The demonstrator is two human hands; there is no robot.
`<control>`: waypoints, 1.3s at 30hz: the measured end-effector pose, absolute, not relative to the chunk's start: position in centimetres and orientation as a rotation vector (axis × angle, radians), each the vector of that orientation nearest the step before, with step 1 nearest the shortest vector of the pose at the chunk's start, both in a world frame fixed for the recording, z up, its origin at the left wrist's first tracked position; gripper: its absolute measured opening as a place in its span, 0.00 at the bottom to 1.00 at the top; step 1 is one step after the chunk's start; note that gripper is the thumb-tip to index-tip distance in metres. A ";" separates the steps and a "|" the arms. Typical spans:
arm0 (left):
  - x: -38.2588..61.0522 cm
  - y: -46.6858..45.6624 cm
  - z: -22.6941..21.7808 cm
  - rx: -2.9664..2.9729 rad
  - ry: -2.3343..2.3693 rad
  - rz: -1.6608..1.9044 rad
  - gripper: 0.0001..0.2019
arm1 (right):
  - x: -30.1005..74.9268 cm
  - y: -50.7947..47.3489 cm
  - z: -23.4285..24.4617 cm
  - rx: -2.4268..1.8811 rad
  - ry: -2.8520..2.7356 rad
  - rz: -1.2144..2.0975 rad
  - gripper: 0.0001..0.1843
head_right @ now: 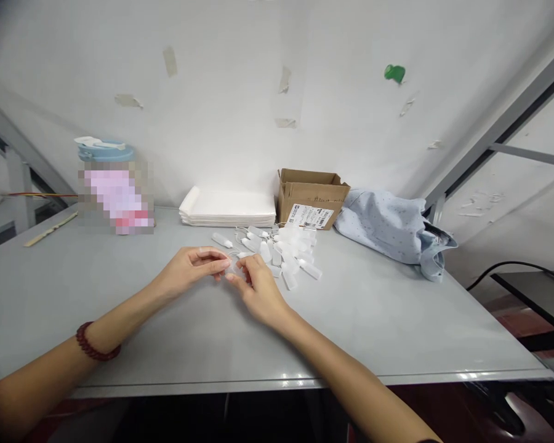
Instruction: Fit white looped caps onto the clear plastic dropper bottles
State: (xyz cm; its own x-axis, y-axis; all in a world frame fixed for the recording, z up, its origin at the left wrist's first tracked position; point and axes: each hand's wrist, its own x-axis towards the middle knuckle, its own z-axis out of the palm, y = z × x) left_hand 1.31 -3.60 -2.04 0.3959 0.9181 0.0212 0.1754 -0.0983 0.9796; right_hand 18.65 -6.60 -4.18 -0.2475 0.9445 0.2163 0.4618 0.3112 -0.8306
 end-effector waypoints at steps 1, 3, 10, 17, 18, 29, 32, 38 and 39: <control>1.5 -3.7 -2.1 1.533 1.004 0.870 0.13 | 18.6 -6.6 -4.2 -1.241 -1.826 0.851 0.08; 1.7 -3.8 -2.3 1.498 0.997 0.899 0.14 | 18.5 -6.7 -4.2 -1.220 -1.788 0.895 0.08; 1.7 -3.8 -2.6 1.474 0.937 0.843 0.15 | 18.4 -6.5 -4.2 -1.180 -1.699 1.008 0.09; 1.8 -4.0 -2.1 1.578 0.977 0.842 0.19 | 18.8 -6.1 -3.7 -1.129 -1.569 1.163 0.10; 1.9 -4.0 -2.0 1.576 0.989 0.846 0.18 | 18.9 -6.1 -3.6 -1.131 -1.562 1.160 0.11; 3.0 -4.6 -3.7 1.840 1.110 1.029 0.11 | 18.9 -5.9 -3.7 -0.903 -1.216 1.422 0.16; 3.3 -4.9 -4.1 2.019 1.122 1.023 0.12 | 18.7 -6.2 -3.2 -0.840 -1.095 1.543 0.14; 3.6 -5.1 -4.5 2.136 1.125 1.128 0.08 | 18.3 -6.5 -3.1 -0.772 -1.093 1.625 0.11; 3.6 -5.1 -4.5 2.138 1.126 1.140 0.06 | 18.3 -6.5 -3.2 -0.759 -1.111 1.628 0.11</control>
State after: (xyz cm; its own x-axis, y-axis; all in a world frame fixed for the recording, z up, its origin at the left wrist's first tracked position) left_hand 3.61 -5.11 -4.50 0.3194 0.8311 0.4552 0.4450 -0.5557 0.7023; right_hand 18.30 -6.53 -3.19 -0.3194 0.9471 0.0312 -0.3742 -0.0958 -0.9224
